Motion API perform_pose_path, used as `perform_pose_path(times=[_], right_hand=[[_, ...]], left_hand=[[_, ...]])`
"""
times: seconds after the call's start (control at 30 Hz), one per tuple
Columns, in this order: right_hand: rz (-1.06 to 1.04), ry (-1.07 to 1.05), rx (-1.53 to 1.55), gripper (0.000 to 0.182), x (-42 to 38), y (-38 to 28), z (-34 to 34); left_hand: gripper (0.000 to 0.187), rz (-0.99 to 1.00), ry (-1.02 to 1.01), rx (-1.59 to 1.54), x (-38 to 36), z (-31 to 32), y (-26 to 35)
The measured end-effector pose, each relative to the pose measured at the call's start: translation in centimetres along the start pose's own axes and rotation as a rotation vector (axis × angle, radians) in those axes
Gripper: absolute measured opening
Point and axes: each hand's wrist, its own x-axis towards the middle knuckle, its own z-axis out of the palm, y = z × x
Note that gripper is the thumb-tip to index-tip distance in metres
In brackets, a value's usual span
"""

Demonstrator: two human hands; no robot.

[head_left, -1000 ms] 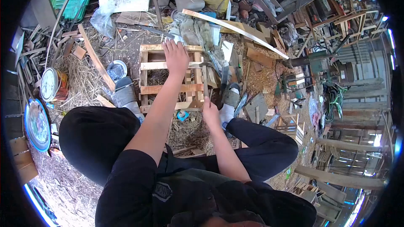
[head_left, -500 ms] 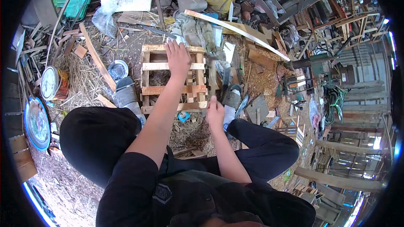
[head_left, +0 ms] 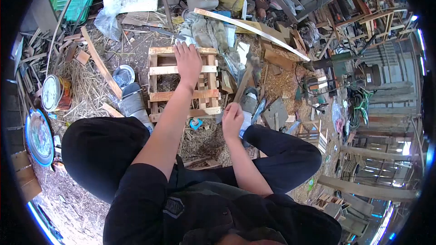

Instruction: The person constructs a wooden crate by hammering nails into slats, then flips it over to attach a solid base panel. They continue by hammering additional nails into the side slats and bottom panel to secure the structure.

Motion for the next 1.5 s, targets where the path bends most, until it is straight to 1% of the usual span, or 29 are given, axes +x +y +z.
perform_pose_path(times=[0.03,0.07,0.13,0.17,0.2,0.3,0.33,0.4,0.43,0.47,0.53,0.57,0.6,0.67,0.7,0.73,0.8,0.83,0.87,0.93,0.97,1.0,1.07,1.1,1.13,1.2,1.27,1.4,1.5], right_hand=[[-0.171,0.088,-0.273,0.046,-0.5,0.2,0.4],[-0.175,0.097,-0.269,0.046,-0.3,0.7,0.2],[0.354,-0.175,-0.555,0.048,0.4,1.8,-0.1],[0.247,-0.119,-0.634,0.052,0.5,2.4,-0.5],[0.243,-0.126,-0.635,0.052,0.6,1.9,-0.5],[0.140,-0.064,-0.062,0.052,0.2,-0.6,-0.7],[0.147,-0.057,-0.065,0.052,-0.2,-0.4,-0.8],[-0.046,-0.001,-0.020,0.050,-0.4,0.0,-0.2],[-0.049,0.053,-0.197,0.052,-0.7,0.8,-0.3],[-0.054,0.052,-0.189,0.052,-0.2,1.6,-0.3],[0.579,-0.136,-0.415,0.062,0.7,2.5,0.0],[0.505,-0.087,-0.354,0.070,0.7,3.1,0.0],[0.370,-0.007,-0.464,0.066,1.1,4.0,-0.2],[0.499,-0.030,-0.058,0.062,1.2,2.9,-0.3],[0.574,-0.041,0.094,0.058,0.9,0.6,-0.1],[0.537,-0.004,0.170,0.058,0.9,0.7,0.4],[0.540,0.020,0.199,0.059,1.1,0.6,0.5],[0.538,0.037,0.226,0.059,1.2,0.6,0.6],[0.536,0.055,0.255,0.059,1.2,0.6,0.9],[0.532,0.048,0.202,0.057,1.2,-0.2,1.7],[0.528,0.023,0.217,0.057,1.1,-0.3,1.9],[0.523,-0.001,0.231,0.057,0.8,-0.7,2.0],[0.531,-0.027,0.269,0.058,0.7,-0.2,2.3],[0.466,-0.045,0.107,0.063,0.8,0.2,2.5],[0.395,-0.061,-0.057,0.069,0.9,0.6,2.6],[0.431,-0.075,-0.078,0.069,1.1,1.2,2.5],[0.339,-0.056,-0.128,0.069,1.4,1.4,2.6],[0.336,0.027,0.034,0.067,1.5,0.6,2.1],[0.427,0.023,0.150,0.066,2.1,0.0,1.3]], left_hand=[[0.027,0.007,0.027,-0.030,0.0,-0.2,0.0],[0.027,0.015,0.032,-0.034,0.2,-0.5,0.1],[0.024,-0.010,-0.036,-0.026,0.2,-0.5,0.2],[0.023,-0.010,-0.025,-0.028,0.1,-0.4,0.1],[0.023,-0.016,-0.023,-0.025,0.1,-0.1,0.0],[0.033,-0.029,-0.078,0.003,0.0,0.2,-0.1],[0.033,-0.026,-0.087,0.000,-0.4,0.4,0.0],[0.034,0.000,0.015,-0.022,-0.1,0.2,0.1],[0.037,0.004,-0.056,-0.022,0.0,-0.2,0.1],[0.037,0.007,-0.049,-0.018,0.2,-0.5,0.1],[0.033,0.118,0.015,-0.222,-0.1,0.0,-0.5],[0.029,0.139,0.025,-0.295,-0.2,0.2,-0.8],[0.029,0.146,0.028,-0.278,-0.2,0.5,-1.4],[0.036,0.171,-0.110,-0.601,0.1,0.4,-2.8],[0.024,0.166,-0.018,-0.721,0.1,-0.3,-2.9],[0.024,0.182,-0.031,-0.705,0.1,-1.3,-3.5],[0.013,0.154,-0.312,-0.656,0.2,-3.3,-4.6],[0.013,0.243,-0.217,-0.562,-0.3,-4.1,-4.7],[0.013,0.265,-0.231,-0.539,-0.7,-4.9,-4.9],[0.022,0.322,-0.263,-0.358,-1.2,-6.8,-5.6],[0.036,0.312,-0.265,-0.201,-1.9,-5.8,-6.5],[0.036,0.333,-0.278,-0.178,-1.8,-6.2,-6.7],[0.043,0.281,-0.640,0.030,-1.3,-6.9,-6.5],[0.055,0.243,-0.728,0.041,-0.7,-6.9,-6.5],[0.055,0.255,-0.727,0.056,-0.5,-7.1,-6.6],[0.064,0.167,-0.833,-0.036,-0.1,-7.4,-6.8],[0.069,0.115,-0.882,-0.020,-0.1,-7.6,-7.1],[0.067,0.022,-0.892,-0.037,-0.1,-9.6,-5.7],[0.066,0.004,-0.772,0.000,0.3,-11.5,-3.7]])
